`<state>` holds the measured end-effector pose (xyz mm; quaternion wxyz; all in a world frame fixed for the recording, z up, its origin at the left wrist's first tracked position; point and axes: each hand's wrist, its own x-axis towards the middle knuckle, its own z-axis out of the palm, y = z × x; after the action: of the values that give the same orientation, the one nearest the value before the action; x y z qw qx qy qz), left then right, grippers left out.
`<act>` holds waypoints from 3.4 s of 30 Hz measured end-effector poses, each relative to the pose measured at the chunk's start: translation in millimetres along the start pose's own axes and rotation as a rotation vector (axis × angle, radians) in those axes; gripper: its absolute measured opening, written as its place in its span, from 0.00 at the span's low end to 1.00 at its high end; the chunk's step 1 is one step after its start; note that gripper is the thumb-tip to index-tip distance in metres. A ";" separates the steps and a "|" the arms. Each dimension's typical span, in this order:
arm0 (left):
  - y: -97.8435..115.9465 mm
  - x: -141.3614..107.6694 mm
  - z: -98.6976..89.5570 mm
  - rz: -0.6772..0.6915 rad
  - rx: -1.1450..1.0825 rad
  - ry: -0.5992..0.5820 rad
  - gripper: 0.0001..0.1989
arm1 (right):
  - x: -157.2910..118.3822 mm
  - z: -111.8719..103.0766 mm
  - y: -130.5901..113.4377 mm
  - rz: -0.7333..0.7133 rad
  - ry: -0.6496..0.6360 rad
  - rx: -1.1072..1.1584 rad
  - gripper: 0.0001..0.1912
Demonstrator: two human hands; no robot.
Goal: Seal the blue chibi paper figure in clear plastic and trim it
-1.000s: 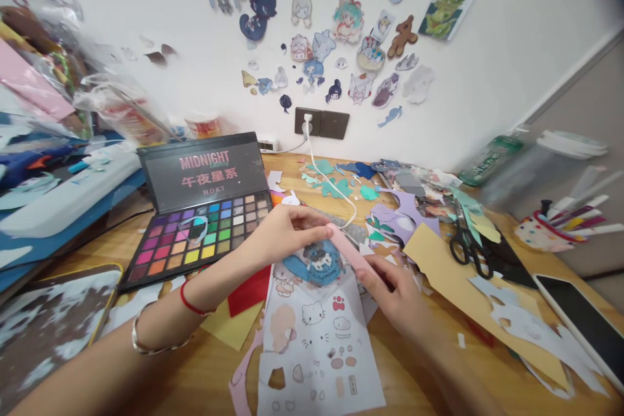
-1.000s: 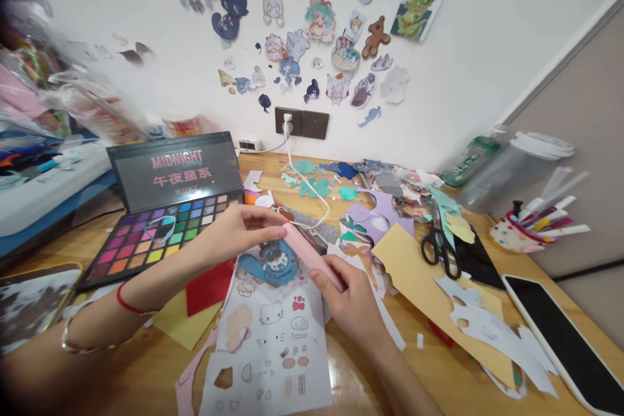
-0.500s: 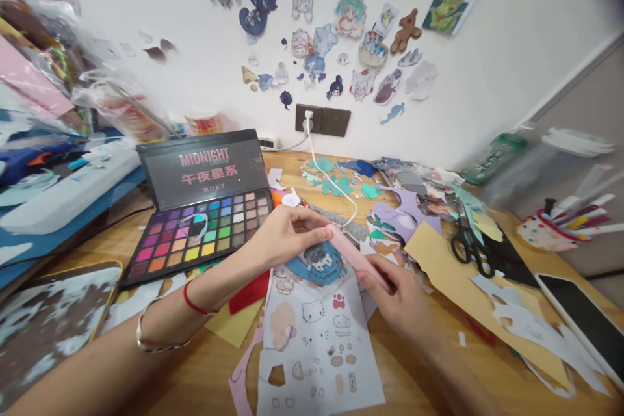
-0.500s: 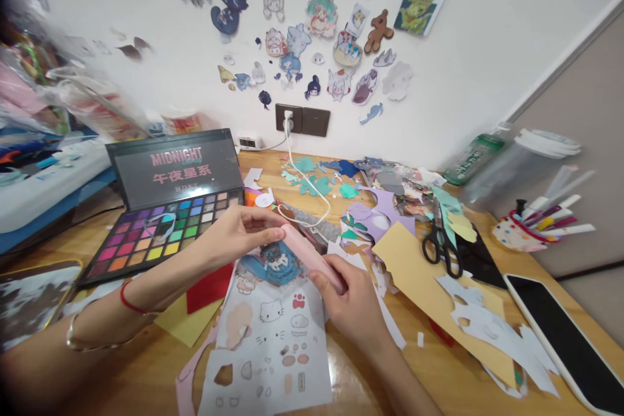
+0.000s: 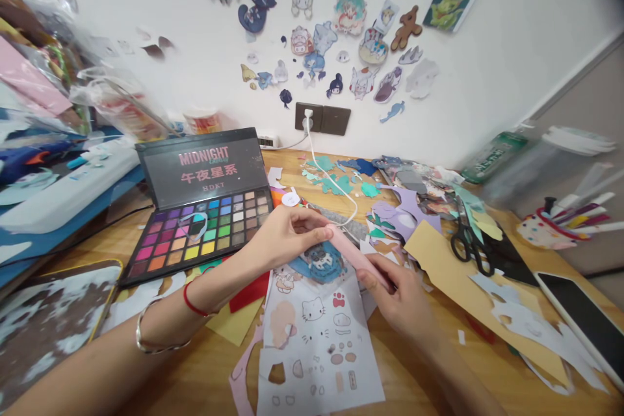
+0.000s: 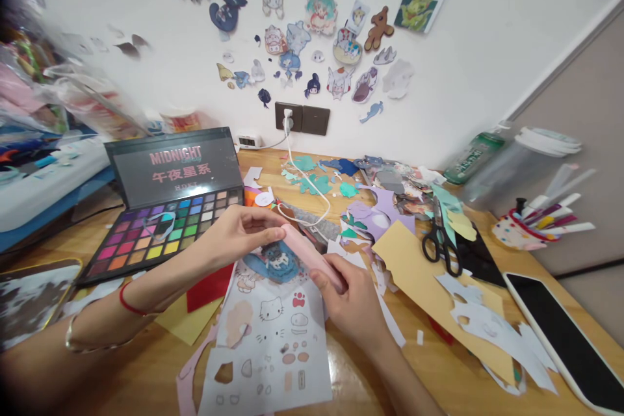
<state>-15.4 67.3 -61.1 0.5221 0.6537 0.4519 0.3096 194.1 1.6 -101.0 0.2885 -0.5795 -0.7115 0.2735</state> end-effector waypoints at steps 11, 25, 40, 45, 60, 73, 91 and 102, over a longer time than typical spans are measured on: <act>-1.9 0.6 0.1 0.014 -0.015 0.001 0.11 | 0.5 0.3 1.9 -0.006 -0.006 0.020 0.14; -7.9 4.3 -1.4 0.031 -0.023 -0.037 0.14 | 2.2 1.0 1.1 0.023 -0.019 0.030 0.15; -7.5 5.7 -3.9 -0.013 0.029 -0.032 0.16 | 1.8 2.0 2.1 0.035 -0.032 0.043 0.16; -11.6 9.7 -5.7 -0.041 -0.018 -0.036 0.13 | 2.3 4.3 6.1 0.074 -0.097 0.162 0.16; 7.1 0.4 -15.9 0.095 -0.353 -0.126 0.17 | 5.9 -12.5 13.3 0.470 -0.046 1.058 0.18; 9.9 -7.3 -5.9 0.101 -0.171 -0.141 0.08 | 7.1 -16.5 14.1 0.465 -0.041 1.120 0.16; 8.6 -7.5 -7.5 0.154 -0.084 -0.008 0.09 | 4.8 -17.0 17.2 0.367 -0.011 0.973 0.17; 0.5 -5.5 8.7 0.068 0.057 -0.197 0.11 | 5.9 -16.1 17.8 0.373 0.037 0.954 0.16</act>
<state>-9.8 58.7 -62.6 0.5346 0.7104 0.3845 0.2483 216.7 11.5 -102.3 0.4795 -0.5051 -0.3869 0.6043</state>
